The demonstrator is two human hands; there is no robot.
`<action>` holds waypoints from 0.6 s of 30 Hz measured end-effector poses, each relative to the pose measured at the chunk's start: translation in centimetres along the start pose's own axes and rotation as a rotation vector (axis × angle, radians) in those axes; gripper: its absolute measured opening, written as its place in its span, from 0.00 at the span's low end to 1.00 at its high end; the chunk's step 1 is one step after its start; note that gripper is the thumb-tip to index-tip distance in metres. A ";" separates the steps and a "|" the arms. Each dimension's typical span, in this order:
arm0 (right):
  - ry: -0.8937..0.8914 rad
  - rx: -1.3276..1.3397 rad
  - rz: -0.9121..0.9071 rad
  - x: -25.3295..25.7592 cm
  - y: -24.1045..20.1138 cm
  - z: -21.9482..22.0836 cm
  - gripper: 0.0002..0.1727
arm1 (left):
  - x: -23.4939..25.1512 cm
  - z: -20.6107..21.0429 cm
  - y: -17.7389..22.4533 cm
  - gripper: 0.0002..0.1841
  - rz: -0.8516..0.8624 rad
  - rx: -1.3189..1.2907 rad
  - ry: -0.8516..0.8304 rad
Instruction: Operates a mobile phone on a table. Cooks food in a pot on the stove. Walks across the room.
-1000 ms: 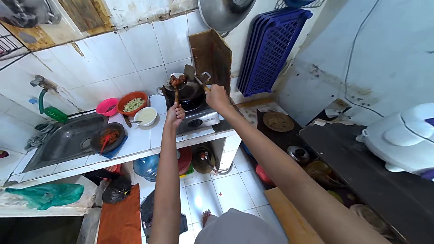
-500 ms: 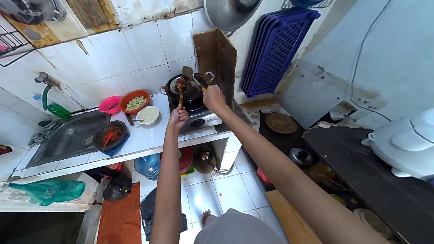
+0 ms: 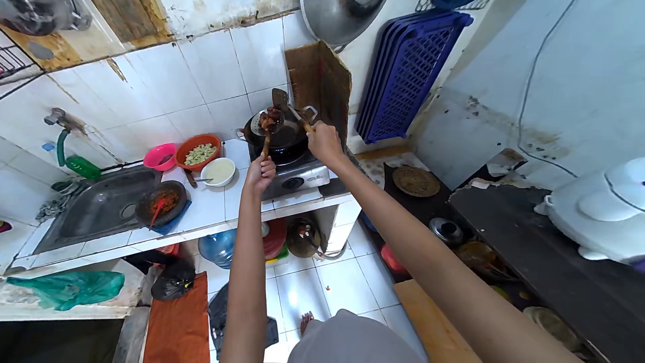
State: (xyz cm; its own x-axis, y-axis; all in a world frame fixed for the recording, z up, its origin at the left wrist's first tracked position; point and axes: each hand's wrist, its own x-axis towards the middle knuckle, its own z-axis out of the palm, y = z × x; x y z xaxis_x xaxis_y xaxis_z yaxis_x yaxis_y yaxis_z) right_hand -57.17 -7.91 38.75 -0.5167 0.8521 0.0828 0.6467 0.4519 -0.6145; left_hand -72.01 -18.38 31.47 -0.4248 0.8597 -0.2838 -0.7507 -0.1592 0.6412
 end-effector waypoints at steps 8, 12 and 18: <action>0.089 -0.077 -0.002 1.7 2.5 0.8 0.21 | -1.1 1.0 0.9 0.21 -0.003 0.098 0.038; 0.048 -0.141 -0.006 2.4 4.4 1.8 0.22 | -0.7 0.4 1.0 0.20 0.017 0.124 -0.004; -0.012 -0.121 -0.145 2.9 7.1 5.3 0.23 | 1.0 -0.3 -0.4 0.22 0.021 0.145 0.027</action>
State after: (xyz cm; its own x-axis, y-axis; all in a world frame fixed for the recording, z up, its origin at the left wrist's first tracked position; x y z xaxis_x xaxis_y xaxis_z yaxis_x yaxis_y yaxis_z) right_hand -57.03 -3.62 30.49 -0.6156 0.7730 0.1535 0.6275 0.5986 -0.4979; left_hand -72.25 -17.60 30.75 -0.4541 0.8434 -0.2870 -0.6612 -0.1031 0.7431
